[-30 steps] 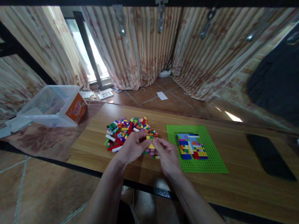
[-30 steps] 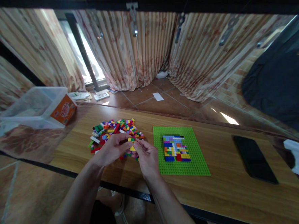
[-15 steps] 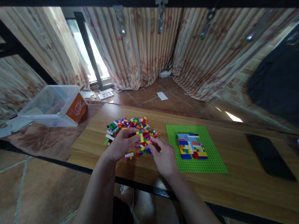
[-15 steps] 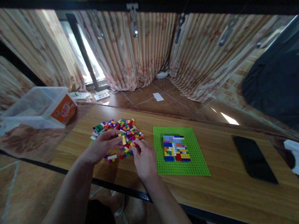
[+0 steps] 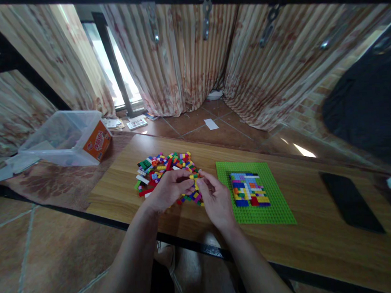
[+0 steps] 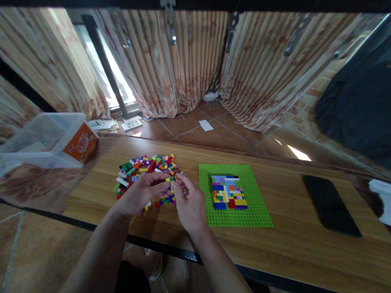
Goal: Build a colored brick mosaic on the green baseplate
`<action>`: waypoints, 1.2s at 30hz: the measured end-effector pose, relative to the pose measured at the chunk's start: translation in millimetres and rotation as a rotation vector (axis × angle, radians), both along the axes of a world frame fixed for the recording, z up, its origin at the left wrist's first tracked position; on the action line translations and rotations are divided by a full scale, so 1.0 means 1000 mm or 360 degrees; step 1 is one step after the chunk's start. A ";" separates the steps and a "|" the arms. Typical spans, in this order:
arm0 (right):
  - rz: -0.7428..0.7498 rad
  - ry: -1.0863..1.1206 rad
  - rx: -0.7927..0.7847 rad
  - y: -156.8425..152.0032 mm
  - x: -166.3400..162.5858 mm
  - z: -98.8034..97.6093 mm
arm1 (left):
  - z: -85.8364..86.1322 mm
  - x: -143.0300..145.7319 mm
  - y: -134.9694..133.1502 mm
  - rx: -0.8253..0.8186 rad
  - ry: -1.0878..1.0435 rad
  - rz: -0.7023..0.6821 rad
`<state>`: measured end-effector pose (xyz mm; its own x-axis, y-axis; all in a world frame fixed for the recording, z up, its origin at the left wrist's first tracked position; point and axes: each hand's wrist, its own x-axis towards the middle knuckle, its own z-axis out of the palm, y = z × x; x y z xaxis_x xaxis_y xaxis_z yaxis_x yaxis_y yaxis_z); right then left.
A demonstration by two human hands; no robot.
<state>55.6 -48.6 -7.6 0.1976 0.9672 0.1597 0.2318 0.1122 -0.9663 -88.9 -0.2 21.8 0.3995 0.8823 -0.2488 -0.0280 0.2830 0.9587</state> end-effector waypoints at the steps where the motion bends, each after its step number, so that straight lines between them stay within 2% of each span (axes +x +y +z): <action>1: 0.0005 0.0071 -0.0028 0.000 0.000 0.000 | -0.001 0.003 -0.001 0.0006 -0.0017 -0.0005; 5: -0.0047 0.0261 -0.0040 0.004 0.000 -0.004 | -0.005 0.014 -0.005 0.0064 -0.0057 -0.0001; 8: -0.0115 0.0329 -0.0003 0.006 -0.001 -0.009 | -0.007 0.020 -0.009 0.0132 -0.0059 0.0094; 18: -0.0218 0.0331 0.0076 0.004 -0.008 -0.008 | -0.006 0.028 -0.013 0.0064 -0.0074 0.0242; 31: -0.0262 0.0371 0.0104 0.006 -0.010 -0.013 | -0.010 0.029 -0.013 -0.0012 -0.0141 0.0268; 34: -0.0331 0.0311 0.0096 0.007 -0.010 -0.014 | -0.015 0.037 -0.015 0.0081 -0.0091 0.0352; 36: -0.0384 0.0225 0.0124 0.008 -0.011 -0.015 | -0.020 0.046 -0.018 0.0215 -0.0017 0.0485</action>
